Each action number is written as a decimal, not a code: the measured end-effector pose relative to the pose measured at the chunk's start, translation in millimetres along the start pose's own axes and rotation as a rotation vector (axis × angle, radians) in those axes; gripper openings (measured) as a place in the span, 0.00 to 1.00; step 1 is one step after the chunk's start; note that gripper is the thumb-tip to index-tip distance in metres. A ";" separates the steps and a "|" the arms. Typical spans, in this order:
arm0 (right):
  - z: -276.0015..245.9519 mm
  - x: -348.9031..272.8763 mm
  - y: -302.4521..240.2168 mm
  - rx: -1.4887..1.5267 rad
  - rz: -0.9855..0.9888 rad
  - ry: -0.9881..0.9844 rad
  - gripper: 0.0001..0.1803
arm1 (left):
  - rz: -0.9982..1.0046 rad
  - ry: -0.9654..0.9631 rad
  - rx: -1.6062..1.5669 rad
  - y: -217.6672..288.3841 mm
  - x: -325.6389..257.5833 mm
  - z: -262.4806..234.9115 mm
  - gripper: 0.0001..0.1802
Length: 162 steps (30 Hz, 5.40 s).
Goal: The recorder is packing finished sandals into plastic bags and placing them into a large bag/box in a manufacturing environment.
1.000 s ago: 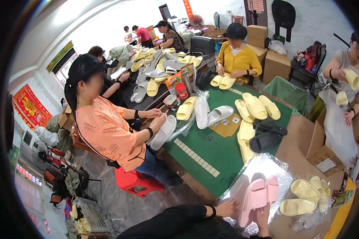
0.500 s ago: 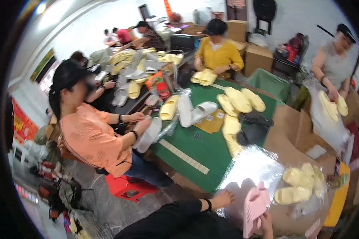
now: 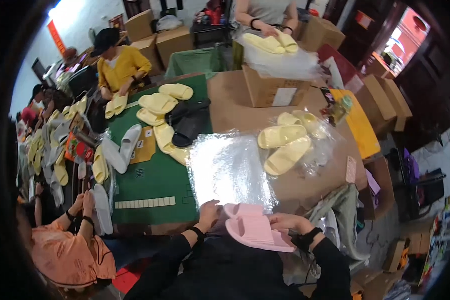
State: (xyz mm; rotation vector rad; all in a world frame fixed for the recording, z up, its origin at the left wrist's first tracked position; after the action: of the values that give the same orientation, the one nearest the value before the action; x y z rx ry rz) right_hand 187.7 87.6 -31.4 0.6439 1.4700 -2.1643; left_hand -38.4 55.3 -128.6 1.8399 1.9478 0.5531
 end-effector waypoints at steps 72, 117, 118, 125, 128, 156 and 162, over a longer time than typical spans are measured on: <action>-25.7 27.5 -53.8 -1.062 -0.315 1.143 0.11 | 0.222 -0.090 -0.087 83.5 34.3 -47.5 0.26; -136.7 -167.1 -327.9 -0.990 -0.932 1.882 0.05 | 1.013 -0.832 -1.475 329.8 -107.2 -371.7 0.52; -131.9 -162.8 -320.4 -1.112 -0.835 1.965 0.05 | 1.045 -0.717 -1.493 330.3 -116.5 -376.8 0.54; -216.1 -71.1 -199.2 -1.443 -0.081 1.883 0.09 | 1.125 -0.529 -1.569 337.1 -137.4 -394.5 0.53; -243.0 -51.5 -162.8 -1.227 0.098 1.841 0.13 | 1.125 -0.510 -1.553 341.6 -137.2 -394.7 0.54; -87.3 -34.7 -139.0 -1.066 -0.323 1.655 0.32 | 0.814 0.283 -1.327 262.2 -116.5 -456.7 0.22; -58.0 11.8 -126.8 -1.054 -0.395 1.512 0.26 | 0.925 0.447 -1.268 263.2 -133.3 -468.0 0.21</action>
State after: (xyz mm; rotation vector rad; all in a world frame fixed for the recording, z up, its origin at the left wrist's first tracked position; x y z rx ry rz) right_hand 110.4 183.3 35.2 1.7021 3.1824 -0.3968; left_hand -64.4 -68.6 409.9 1.5627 0.3573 1.9869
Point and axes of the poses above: each hand's wrist, its own x-axis towards the middle knuckle, its own z-axis out of the palm, y = z × x, the point moved 10 cm from there along x, towards the middle knuckle, and after that the axes turned 6 degrees about -y, right-handed, at the moved point
